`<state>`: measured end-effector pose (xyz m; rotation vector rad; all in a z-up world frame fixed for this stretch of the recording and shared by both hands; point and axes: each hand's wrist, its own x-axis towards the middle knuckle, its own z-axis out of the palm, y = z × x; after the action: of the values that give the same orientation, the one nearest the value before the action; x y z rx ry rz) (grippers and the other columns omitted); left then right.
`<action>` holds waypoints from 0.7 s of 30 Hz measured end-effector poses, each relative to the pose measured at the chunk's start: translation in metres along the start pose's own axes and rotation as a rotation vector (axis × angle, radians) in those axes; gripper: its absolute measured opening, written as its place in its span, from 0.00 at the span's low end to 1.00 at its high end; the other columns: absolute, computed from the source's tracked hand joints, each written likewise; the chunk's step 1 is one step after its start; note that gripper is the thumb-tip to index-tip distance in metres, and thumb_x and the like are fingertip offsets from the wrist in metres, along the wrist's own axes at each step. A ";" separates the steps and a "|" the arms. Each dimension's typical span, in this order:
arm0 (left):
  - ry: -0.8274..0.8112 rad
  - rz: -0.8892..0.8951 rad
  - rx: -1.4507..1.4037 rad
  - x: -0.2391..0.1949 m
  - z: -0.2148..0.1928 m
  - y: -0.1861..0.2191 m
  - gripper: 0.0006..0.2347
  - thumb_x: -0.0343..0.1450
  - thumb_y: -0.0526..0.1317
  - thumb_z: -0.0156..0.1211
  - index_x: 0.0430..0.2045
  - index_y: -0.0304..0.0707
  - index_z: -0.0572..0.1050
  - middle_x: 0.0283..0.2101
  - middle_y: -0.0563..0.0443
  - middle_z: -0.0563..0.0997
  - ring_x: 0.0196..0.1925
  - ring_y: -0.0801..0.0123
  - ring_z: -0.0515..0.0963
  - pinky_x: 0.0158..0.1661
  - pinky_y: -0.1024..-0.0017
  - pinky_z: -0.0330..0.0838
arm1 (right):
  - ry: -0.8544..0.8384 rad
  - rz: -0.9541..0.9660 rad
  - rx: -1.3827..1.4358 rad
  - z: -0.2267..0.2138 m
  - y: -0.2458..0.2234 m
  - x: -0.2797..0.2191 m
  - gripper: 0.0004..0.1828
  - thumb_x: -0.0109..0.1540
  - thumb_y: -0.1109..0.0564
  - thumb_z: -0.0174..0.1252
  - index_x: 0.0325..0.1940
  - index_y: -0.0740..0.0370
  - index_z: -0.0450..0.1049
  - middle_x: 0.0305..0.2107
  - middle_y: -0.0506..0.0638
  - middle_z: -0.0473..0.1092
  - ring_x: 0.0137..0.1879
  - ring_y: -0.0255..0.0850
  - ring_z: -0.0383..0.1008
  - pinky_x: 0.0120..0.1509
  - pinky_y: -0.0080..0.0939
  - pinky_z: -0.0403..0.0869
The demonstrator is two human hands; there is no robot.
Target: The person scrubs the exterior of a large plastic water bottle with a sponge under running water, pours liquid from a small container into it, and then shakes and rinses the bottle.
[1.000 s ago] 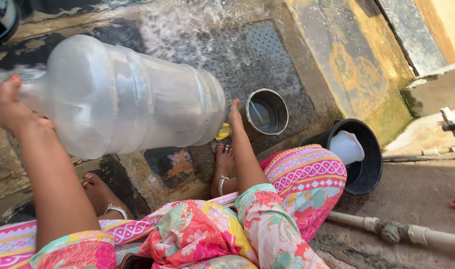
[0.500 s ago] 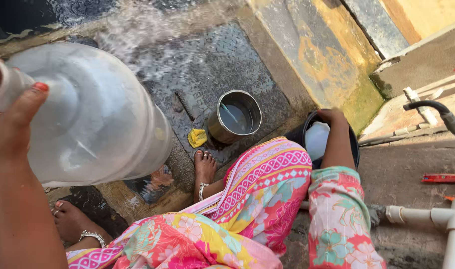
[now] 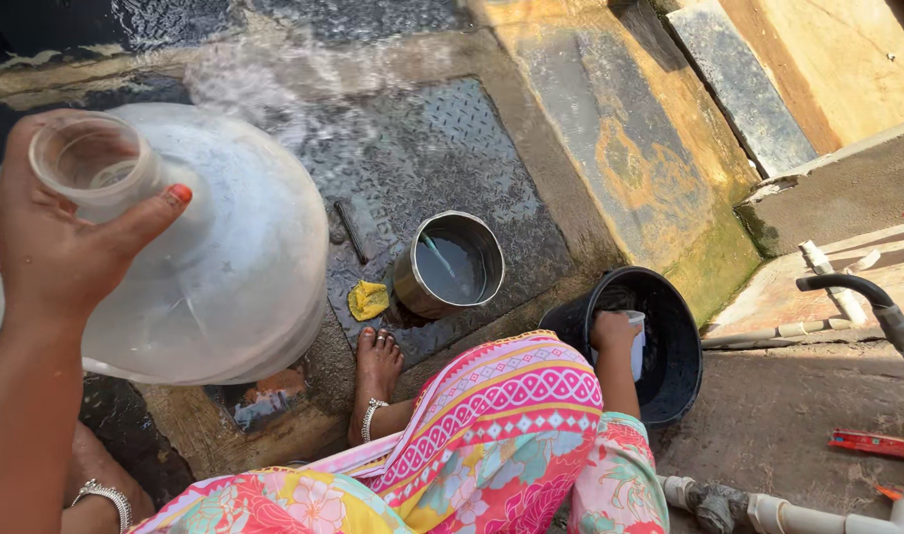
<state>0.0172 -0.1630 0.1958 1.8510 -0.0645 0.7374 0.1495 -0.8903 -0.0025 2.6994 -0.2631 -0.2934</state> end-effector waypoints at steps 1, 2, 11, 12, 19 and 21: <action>0.000 0.015 0.042 0.001 0.002 0.002 0.21 0.71 0.37 0.76 0.53 0.36 0.69 0.52 0.49 0.79 0.57 0.70 0.80 0.60 0.69 0.76 | 0.019 -0.027 -0.043 0.001 -0.004 -0.005 0.15 0.63 0.52 0.52 0.48 0.49 0.82 0.50 0.48 0.77 0.64 0.48 0.71 0.68 0.83 0.59; 0.007 0.029 0.083 0.001 0.004 0.004 0.21 0.72 0.37 0.77 0.53 0.36 0.69 0.52 0.48 0.80 0.58 0.68 0.80 0.60 0.68 0.77 | 0.043 -0.058 -0.090 -0.001 -0.003 -0.008 0.15 0.65 0.52 0.50 0.47 0.51 0.82 0.49 0.47 0.78 0.64 0.46 0.73 0.69 0.83 0.59; 0.062 -0.082 0.159 0.006 0.027 0.012 0.29 0.64 0.49 0.77 0.58 0.44 0.71 0.50 0.52 0.84 0.53 0.63 0.85 0.52 0.65 0.78 | 0.416 0.220 0.381 -0.052 0.034 -0.058 0.23 0.59 0.36 0.66 0.43 0.56 0.84 0.34 0.63 0.78 0.43 0.60 0.79 0.49 0.58 0.76; 0.061 -0.093 0.140 0.008 0.030 0.012 0.30 0.63 0.49 0.77 0.58 0.45 0.71 0.50 0.52 0.85 0.53 0.62 0.85 0.52 0.65 0.78 | 0.497 0.227 0.352 -0.062 0.037 -0.059 0.23 0.61 0.36 0.67 0.42 0.57 0.85 0.34 0.63 0.78 0.43 0.60 0.79 0.49 0.57 0.76; 0.069 -0.113 -0.080 0.009 0.044 0.009 0.29 0.61 0.45 0.77 0.56 0.43 0.70 0.50 0.50 0.84 0.56 0.63 0.84 0.54 0.66 0.76 | 0.945 -0.150 0.526 -0.179 0.021 -0.061 0.19 0.60 0.43 0.76 0.38 0.61 0.83 0.32 0.57 0.76 0.45 0.55 0.75 0.53 0.52 0.73; 0.093 -0.129 -0.133 0.013 0.042 0.007 0.28 0.60 0.42 0.77 0.53 0.43 0.70 0.49 0.51 0.83 0.56 0.65 0.84 0.54 0.67 0.76 | 1.012 -0.273 0.591 -0.232 -0.004 -0.070 0.15 0.62 0.49 0.76 0.38 0.61 0.82 0.33 0.54 0.77 0.45 0.51 0.75 0.53 0.49 0.72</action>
<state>0.0439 -0.1985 0.1995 1.6758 0.0647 0.7112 0.1387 -0.7838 0.2145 3.0154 0.3773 1.2297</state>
